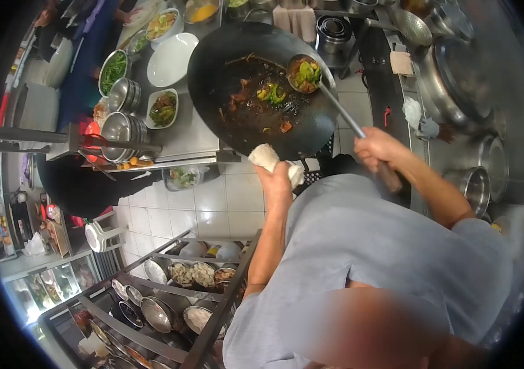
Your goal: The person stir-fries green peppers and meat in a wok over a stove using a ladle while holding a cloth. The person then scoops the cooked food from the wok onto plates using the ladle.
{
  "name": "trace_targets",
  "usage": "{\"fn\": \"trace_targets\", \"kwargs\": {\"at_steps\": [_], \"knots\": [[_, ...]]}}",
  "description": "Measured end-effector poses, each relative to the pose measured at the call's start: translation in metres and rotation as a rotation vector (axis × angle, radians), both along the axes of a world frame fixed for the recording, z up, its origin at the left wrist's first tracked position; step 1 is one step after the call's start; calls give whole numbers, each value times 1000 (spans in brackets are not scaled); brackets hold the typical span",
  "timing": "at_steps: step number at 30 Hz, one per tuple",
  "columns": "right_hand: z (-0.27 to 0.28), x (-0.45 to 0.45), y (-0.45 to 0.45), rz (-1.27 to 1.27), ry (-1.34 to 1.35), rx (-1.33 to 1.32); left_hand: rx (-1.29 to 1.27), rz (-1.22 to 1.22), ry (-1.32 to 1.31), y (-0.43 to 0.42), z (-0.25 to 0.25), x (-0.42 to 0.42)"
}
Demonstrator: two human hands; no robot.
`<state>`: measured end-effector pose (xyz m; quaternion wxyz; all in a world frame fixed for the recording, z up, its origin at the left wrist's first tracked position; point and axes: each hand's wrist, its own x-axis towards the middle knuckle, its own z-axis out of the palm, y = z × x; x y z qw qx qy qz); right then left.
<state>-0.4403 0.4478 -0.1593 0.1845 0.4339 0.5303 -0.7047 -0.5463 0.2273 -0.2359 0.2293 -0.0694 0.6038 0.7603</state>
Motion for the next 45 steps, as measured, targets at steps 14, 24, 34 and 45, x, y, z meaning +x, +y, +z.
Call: {"fn": "trace_targets", "kwargs": {"at_steps": [14, 24, 34, 45], "knots": [[-72, -29, -25, 29, 603, -1438, 10, 54, 80, 18, -12, -23], [5, -48, 10, -186, -36, -1079, 293, -12, -434, 6, -36, -8], [-80, -240, 95, 447, 380, -977, 281, 29, -436, 54, -53, -10], [-103, -424, 101, 879, 389, -30, 218, 51, -457, 104, -62, -22]]}}
